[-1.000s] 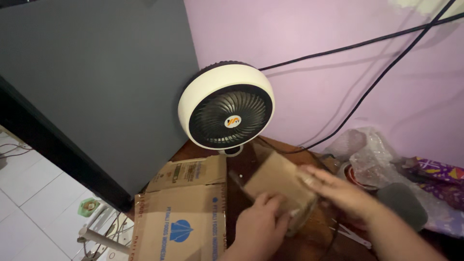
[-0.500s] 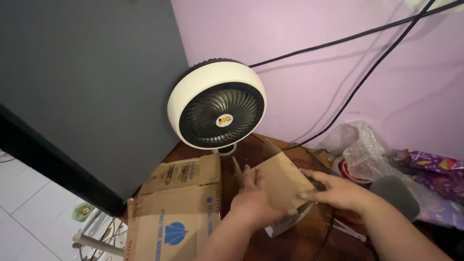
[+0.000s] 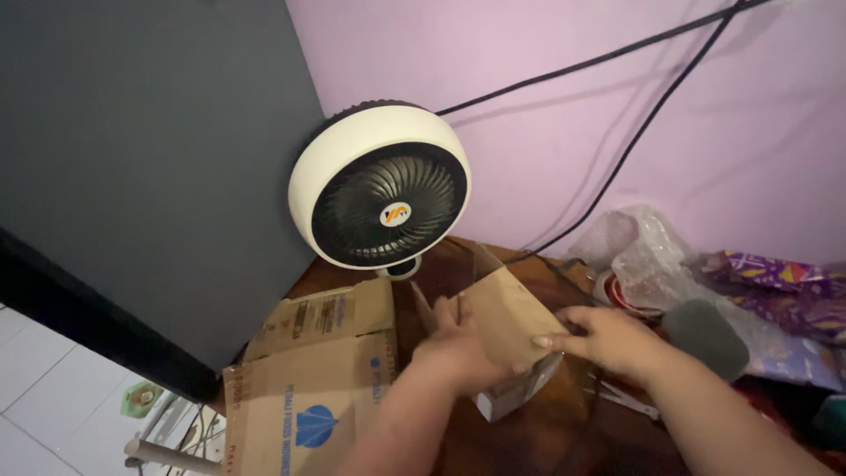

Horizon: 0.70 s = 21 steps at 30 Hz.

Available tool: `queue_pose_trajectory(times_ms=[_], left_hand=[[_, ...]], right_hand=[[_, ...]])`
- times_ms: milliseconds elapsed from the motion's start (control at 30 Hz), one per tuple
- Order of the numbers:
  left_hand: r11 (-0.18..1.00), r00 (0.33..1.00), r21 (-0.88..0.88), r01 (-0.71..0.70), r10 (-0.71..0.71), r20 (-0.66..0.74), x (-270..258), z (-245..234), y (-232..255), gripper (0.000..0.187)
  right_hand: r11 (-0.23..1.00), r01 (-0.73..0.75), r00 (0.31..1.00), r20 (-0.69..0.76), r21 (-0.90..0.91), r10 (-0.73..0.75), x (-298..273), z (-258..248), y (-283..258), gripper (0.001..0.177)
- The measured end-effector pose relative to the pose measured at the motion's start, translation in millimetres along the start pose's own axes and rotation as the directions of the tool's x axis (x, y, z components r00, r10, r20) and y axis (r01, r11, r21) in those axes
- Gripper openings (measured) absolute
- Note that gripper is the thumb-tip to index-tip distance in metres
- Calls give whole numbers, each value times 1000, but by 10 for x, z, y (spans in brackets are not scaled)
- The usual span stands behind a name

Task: The person opens cardboard shipping boxes on a wooden desk, peeling open the flaps by hand and cutting the tape on a smaller box with scissors. They remove a red carton and a plastic-wrapped item from the boxes and set them on the desk.

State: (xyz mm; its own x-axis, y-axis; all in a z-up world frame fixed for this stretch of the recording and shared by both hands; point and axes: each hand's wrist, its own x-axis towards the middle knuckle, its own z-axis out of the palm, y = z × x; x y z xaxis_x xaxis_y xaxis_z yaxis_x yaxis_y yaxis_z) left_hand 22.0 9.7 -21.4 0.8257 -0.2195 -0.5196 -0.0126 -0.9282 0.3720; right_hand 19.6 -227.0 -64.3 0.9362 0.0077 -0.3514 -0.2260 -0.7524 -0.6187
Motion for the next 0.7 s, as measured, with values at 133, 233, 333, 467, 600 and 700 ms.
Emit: queue_pose_trajectory(times_ms=[133, 233, 333, 467, 600, 700], left_hand=[[997, 996, 14, -76, 77, -37, 62, 7, -44, 143], [996, 995, 20, -87, 87, -39, 42, 23, -79, 141], [997, 996, 19, -73, 74, -44, 5, 1, -72, 139], [998, 997, 26, -62, 63, -41, -24, 2, -66, 137], [997, 996, 8, -76, 77, -54, 13, 44, -100, 139], [990, 985, 3, -140, 139, -99, 64, 65, -145, 152]], right_hand=[[900, -75, 988, -156, -429, 8, -303, -32, -121, 64], [916, -40, 995, -98, -398, 1, -355, -2, -111, 53], [997, 47, 998, -40, -59, -49, -311, 78, -14, 40], [879, 438, 884, -88, -191, -459, -298, 244, 178, 26], [935, 290, 953, -25, -205, -301, -217, 199, 332, 17], [974, 145, 944, -269, -174, -189, -114, 62, 448, 22]])
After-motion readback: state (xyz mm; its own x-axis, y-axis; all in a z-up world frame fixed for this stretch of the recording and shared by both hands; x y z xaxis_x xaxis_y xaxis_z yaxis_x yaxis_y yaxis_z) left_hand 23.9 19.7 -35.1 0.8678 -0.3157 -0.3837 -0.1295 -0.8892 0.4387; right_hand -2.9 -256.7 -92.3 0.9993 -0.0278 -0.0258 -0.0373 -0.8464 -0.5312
